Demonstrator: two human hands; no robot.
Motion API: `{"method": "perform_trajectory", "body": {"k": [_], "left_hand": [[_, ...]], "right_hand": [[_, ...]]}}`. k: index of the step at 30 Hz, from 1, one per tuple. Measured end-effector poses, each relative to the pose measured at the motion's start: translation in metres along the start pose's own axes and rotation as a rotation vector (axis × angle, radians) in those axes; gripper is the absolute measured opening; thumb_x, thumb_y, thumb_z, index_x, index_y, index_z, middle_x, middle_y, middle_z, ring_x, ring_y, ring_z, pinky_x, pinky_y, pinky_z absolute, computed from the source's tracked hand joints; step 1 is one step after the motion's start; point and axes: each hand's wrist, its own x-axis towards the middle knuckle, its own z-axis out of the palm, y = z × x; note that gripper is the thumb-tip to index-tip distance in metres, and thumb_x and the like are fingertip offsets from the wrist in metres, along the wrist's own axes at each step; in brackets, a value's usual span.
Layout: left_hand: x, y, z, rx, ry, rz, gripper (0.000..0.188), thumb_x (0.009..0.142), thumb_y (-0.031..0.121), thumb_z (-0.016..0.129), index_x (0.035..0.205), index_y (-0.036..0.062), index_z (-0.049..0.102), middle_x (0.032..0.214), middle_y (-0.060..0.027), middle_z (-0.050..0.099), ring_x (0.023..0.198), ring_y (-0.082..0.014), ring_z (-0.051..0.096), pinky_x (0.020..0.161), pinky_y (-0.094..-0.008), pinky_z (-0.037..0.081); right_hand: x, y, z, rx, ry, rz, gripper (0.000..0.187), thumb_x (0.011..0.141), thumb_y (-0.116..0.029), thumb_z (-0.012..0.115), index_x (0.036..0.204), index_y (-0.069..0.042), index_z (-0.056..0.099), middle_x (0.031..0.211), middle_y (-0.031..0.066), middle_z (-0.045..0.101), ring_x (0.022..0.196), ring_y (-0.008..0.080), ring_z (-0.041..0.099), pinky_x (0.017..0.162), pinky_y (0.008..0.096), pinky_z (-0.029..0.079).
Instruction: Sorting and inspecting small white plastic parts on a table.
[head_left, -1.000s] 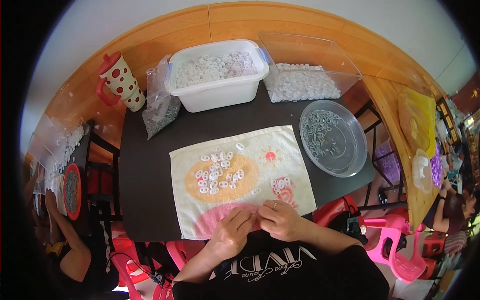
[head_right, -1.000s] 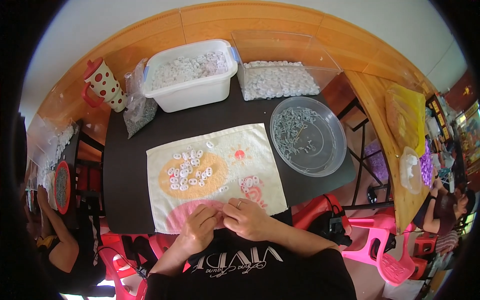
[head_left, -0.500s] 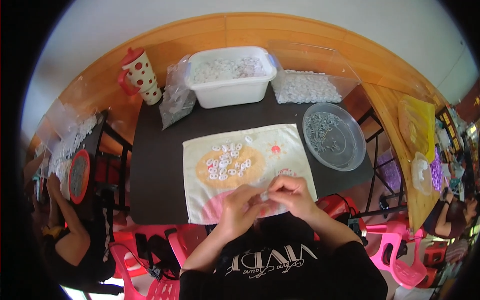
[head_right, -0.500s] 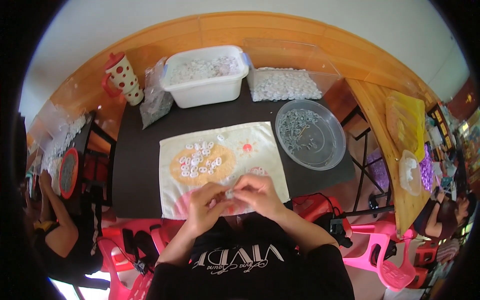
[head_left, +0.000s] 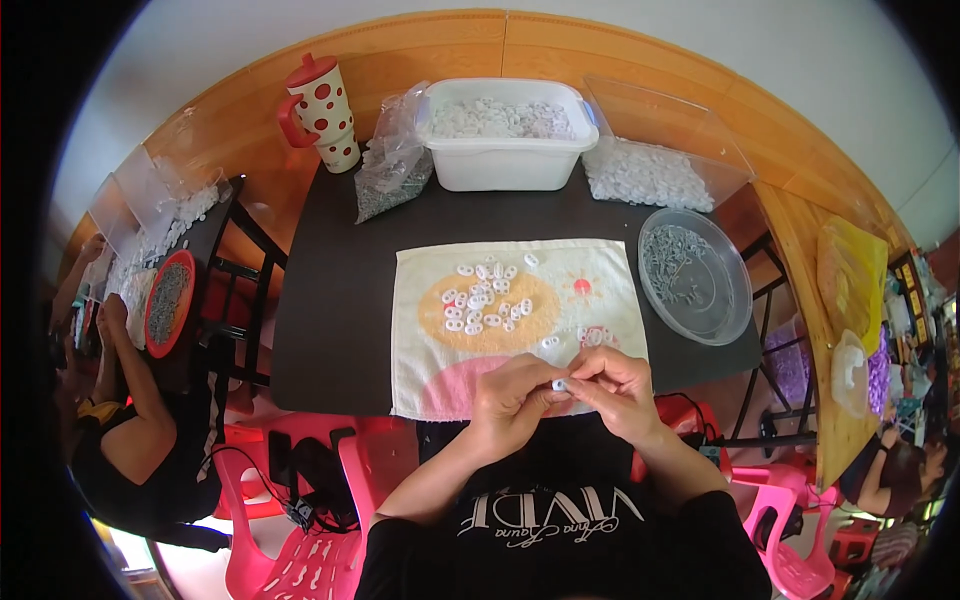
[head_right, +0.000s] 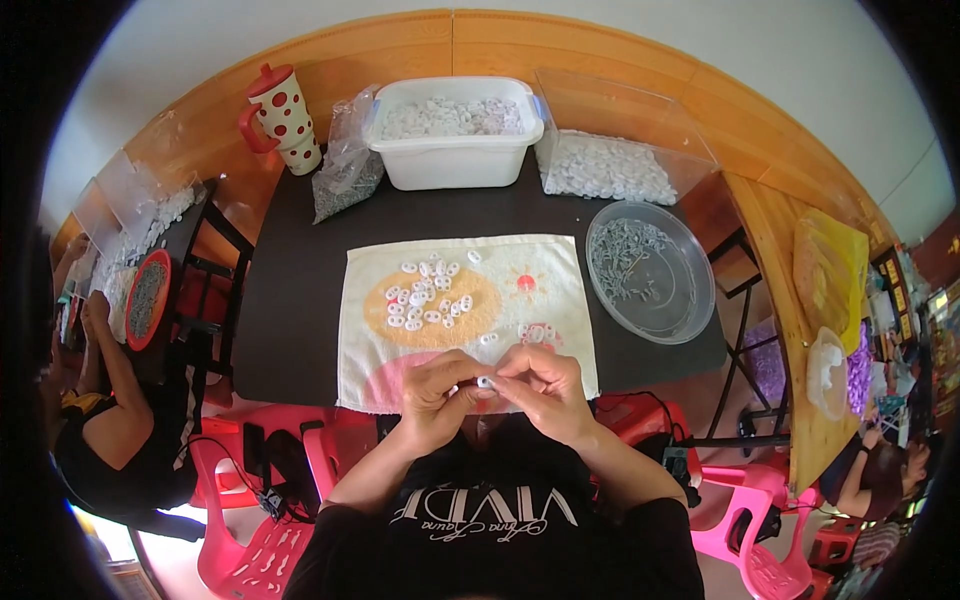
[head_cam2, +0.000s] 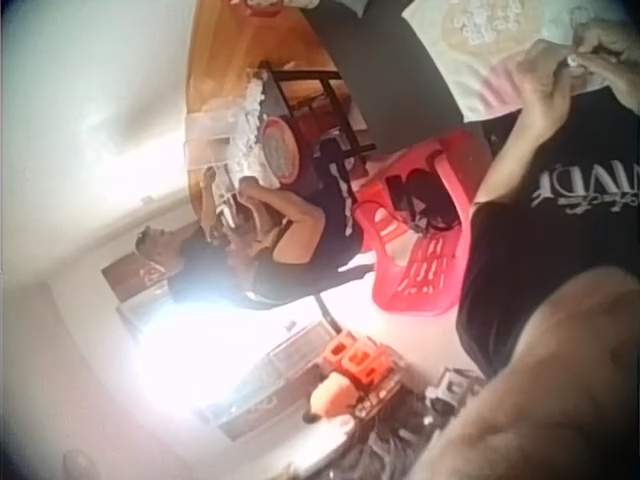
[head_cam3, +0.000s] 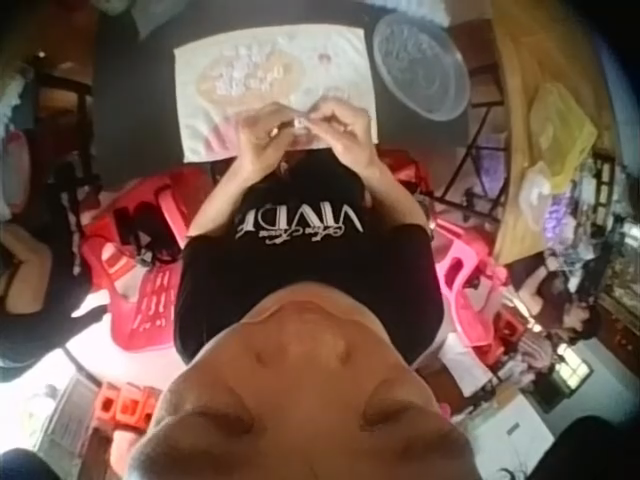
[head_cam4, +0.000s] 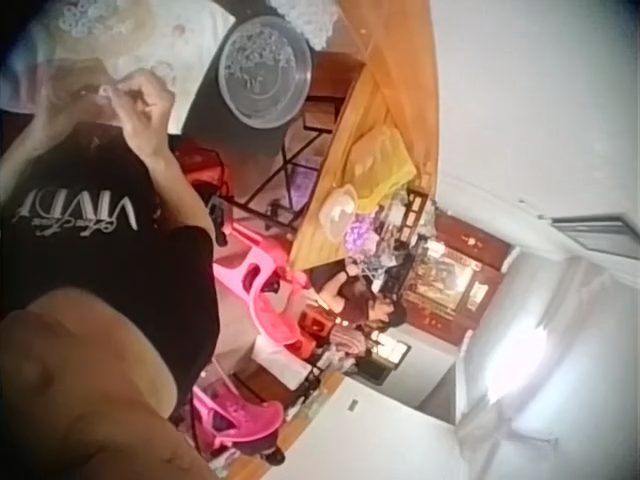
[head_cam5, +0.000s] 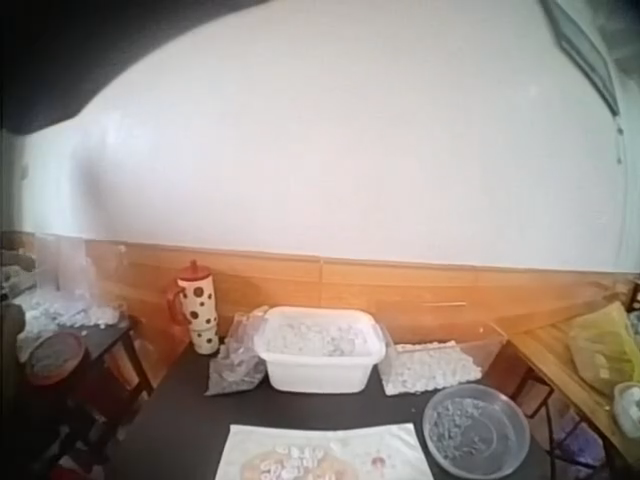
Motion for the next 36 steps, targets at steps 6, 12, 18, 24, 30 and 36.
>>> {"method": "perform_trajectory", "body": {"k": [6,12,18,24,30,36], "left_hand": [[-0.008,0.003,0.002,0.194,0.117,-0.030,0.036,0.078,-0.004,0.075,0.113,-0.0039,0.066,0.087,-0.0106,0.065,0.069,-0.0166,0.060,0.060,-0.0271,0.049],[-0.009,-0.012,-0.014,0.409,0.090,0.065,0.028,0.079,0.001,0.076,0.106,-0.0043,0.068,0.082,-0.0128,0.065,0.066,-0.0216,0.061,0.059,-0.0294,0.050],[-0.013,-0.022,-0.011,0.418,0.055,0.081,0.019,0.082,0.002,0.072,0.099,-0.0047,0.068,0.082,-0.0158,0.065,0.075,-0.0305,0.064,0.065,-0.0370,0.052],[-0.009,-0.020,-0.018,0.386,-0.025,0.091,0.019,0.080,0.000,0.071,0.098,-0.0042,0.068,0.086,-0.0172,0.066,0.078,-0.0323,0.064,0.068,-0.0381,0.053],[-0.007,-0.020,-0.015,0.390,-0.006,0.047,0.023,0.078,-0.004,0.070,0.101,-0.0029,0.069,0.087,-0.0164,0.066,0.075,-0.0304,0.064,0.066,-0.0365,0.053],[-0.009,-0.011,-0.015,0.007,0.310,-0.262,0.017,0.086,-0.007,0.066,0.102,-0.0047,0.070,0.096,-0.0103,0.069,0.081,-0.0146,0.065,0.068,-0.0258,0.053]], "right_hand": [[0.035,-0.044,-0.033,-0.412,0.129,-0.041,0.007,0.080,0.006,0.065,0.083,-0.001,0.064,0.083,0.0040,0.063,0.073,0.0093,0.059,0.064,0.0237,0.046],[0.159,-0.110,-0.129,-0.455,0.535,-0.300,0.003,0.088,-0.002,0.062,0.086,-0.003,0.064,0.075,0.0003,0.061,0.065,0.0067,0.052,0.058,0.0217,0.039],[0.147,-0.039,-0.077,-0.835,-0.021,-0.047,0.005,0.087,-0.001,0.065,0.091,0.001,0.067,0.081,0.0053,0.067,0.071,0.0161,0.063,0.065,0.0321,0.050],[0.156,0.028,-0.027,-1.351,-0.188,-0.193,0.009,0.080,-0.009,0.069,0.081,-0.001,0.066,0.090,0.0148,0.061,0.089,0.0348,0.062,0.075,0.0452,0.051],[0.151,0.043,-0.029,-1.321,-0.182,-0.224,0.013,0.078,-0.011,0.068,0.087,-0.003,0.063,0.087,0.0156,0.058,0.086,0.0359,0.061,0.073,0.0473,0.050],[0.073,0.010,0.004,-0.778,-0.194,-0.327,0.015,0.077,0.000,0.070,0.087,-0.003,0.060,0.090,0.0121,0.059,0.082,0.0319,0.061,0.069,0.0399,0.050]]}}
